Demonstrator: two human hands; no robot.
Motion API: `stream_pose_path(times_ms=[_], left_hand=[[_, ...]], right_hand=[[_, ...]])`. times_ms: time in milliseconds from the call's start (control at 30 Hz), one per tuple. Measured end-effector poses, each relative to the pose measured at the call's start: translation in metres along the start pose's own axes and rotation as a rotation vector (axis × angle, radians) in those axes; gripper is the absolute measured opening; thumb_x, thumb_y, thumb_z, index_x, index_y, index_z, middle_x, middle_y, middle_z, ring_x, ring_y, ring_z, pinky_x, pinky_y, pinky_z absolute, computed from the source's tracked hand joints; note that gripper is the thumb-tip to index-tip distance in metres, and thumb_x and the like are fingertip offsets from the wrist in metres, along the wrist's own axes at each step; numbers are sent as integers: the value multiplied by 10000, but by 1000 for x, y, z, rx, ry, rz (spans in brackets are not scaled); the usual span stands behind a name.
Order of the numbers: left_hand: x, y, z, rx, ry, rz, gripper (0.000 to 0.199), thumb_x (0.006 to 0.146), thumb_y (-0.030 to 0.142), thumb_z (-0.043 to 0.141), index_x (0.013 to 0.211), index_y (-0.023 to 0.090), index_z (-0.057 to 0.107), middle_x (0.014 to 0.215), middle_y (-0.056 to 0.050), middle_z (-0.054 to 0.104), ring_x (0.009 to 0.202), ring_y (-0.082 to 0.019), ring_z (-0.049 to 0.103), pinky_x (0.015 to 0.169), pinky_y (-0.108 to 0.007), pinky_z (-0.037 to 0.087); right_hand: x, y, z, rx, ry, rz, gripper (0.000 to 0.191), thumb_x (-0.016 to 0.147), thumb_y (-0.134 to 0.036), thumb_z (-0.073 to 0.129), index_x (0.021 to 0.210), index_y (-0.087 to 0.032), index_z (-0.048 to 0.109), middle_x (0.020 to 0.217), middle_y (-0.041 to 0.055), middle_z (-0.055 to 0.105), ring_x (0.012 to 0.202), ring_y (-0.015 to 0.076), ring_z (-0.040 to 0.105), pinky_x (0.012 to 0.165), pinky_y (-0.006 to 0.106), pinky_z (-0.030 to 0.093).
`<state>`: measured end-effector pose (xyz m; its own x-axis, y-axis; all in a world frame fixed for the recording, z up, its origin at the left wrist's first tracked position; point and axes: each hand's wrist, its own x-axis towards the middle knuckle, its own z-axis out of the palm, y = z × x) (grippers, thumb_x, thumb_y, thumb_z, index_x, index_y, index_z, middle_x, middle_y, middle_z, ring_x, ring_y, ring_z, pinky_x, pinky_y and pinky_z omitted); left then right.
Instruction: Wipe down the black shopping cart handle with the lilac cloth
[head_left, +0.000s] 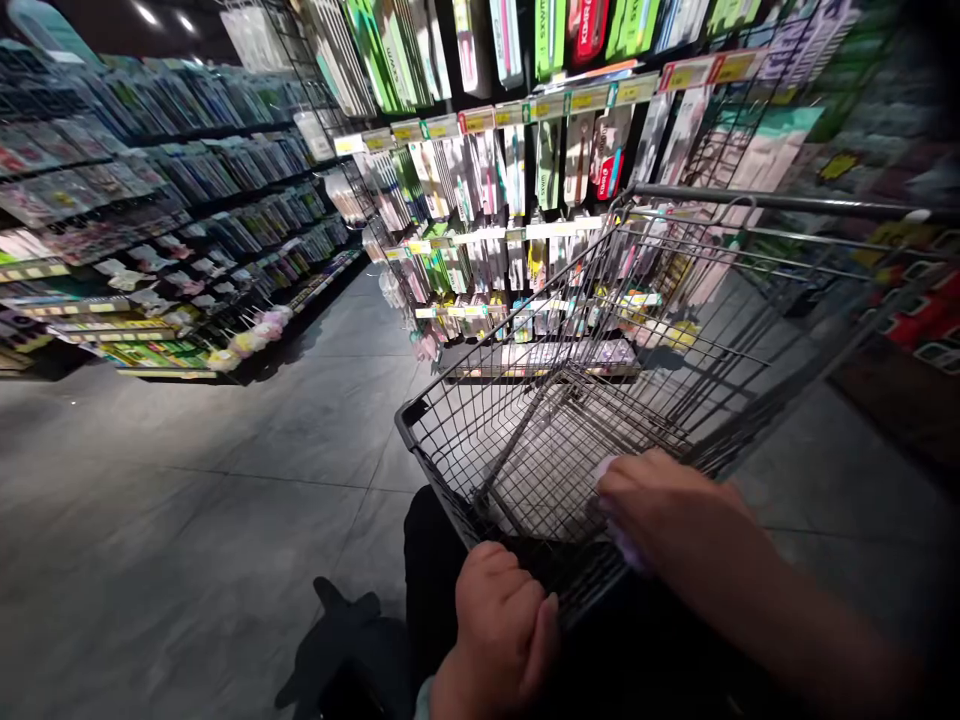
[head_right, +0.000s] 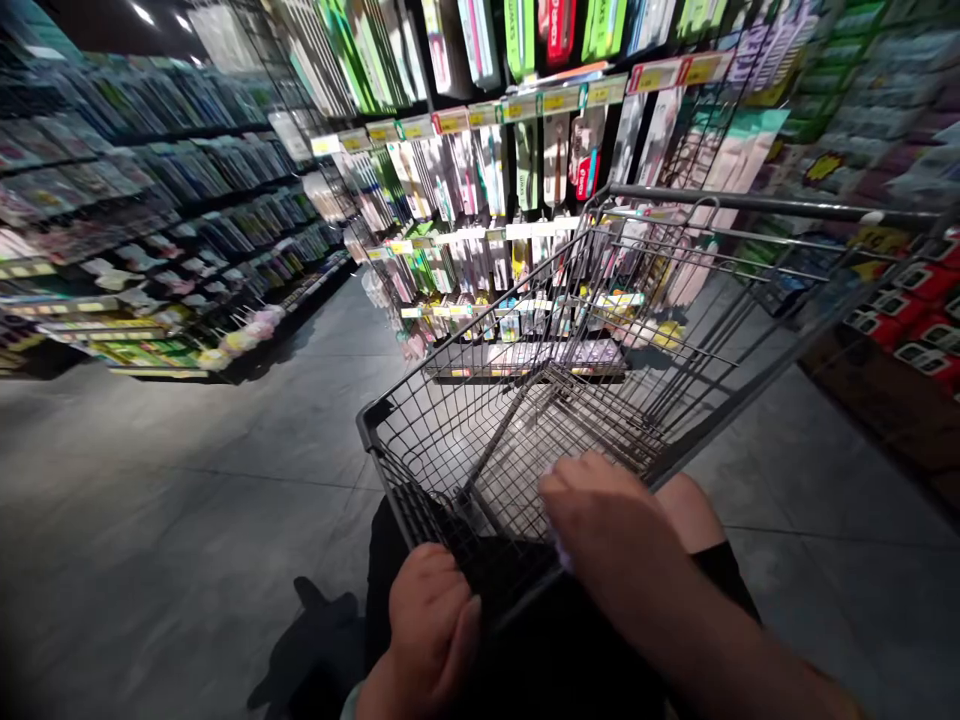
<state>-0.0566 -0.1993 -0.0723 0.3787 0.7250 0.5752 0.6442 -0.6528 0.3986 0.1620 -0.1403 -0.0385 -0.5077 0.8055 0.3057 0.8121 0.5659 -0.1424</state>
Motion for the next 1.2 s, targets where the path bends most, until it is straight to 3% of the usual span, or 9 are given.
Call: stream_pose_path(times_ms=[100,167,267,367,467,600,733,867,1200], left_hand=[[-2,0,0,-4,12,7,240,834,89,452,638,209,384,541,16,436,569,-147,394,620,-355,318],[-2,0,0,1,-1,3,224,833,94,461,651,209,400,553,14,462,583,-150,424,633,-355,330],[-1,0,0,0,-5,-9,228,840,93,454,651,210,404,551,16,466,578,-148,443,636,-351,335],[0,-1,1,-19,-4,-3,252,855,110,429,630,214,382,535,16,441,550,-146,424,615,-346,318],[0,-7,-1,-47,-7,7,271,876,137,400,618,215,367,530,11,422,542,-151,411,605,-349,304],[0,-21,-9,-49,4,0,300,914,160,357,620,217,377,530,4,418,550,-160,418,611,-357,318],[1,-38,-21,-1,-15,-34,338,943,173,325,611,222,365,542,0,415,566,-166,422,620,-360,339],[-2,-51,-30,73,-41,-99,387,973,232,270,591,232,331,558,-4,394,583,-173,405,634,-359,357],[-5,-102,-69,307,-186,-315,480,1016,327,183,666,234,497,682,-49,568,739,-209,536,801,-374,445]], right_hand=[[-7,-27,5,151,-82,-186,173,866,-170,587,991,-272,651,1092,36,699,980,234,583,896,393,440],[-10,-27,5,271,-118,-233,160,919,-234,566,1041,-294,649,1139,5,700,1010,209,588,926,367,431],[-10,5,-3,249,-114,-25,141,959,-259,526,950,-274,666,954,7,706,855,182,585,816,342,413],[-7,32,-7,90,-8,138,226,985,-305,482,887,-238,675,852,51,675,810,200,556,771,361,361],[-3,16,-3,31,71,114,214,985,-292,486,938,-215,680,895,76,683,834,208,549,783,377,331],[2,-15,6,98,71,-40,190,980,-279,504,968,-223,684,932,67,695,862,199,553,817,383,320],[8,-3,11,162,127,-85,213,986,-308,493,1026,-227,686,1022,57,701,960,207,560,894,390,321],[19,9,19,144,180,-45,234,980,-305,490,940,-199,695,956,61,691,936,200,557,921,365,333],[55,-26,46,104,218,-83,295,997,-323,437,929,-187,690,915,70,642,855,186,521,730,304,316]])
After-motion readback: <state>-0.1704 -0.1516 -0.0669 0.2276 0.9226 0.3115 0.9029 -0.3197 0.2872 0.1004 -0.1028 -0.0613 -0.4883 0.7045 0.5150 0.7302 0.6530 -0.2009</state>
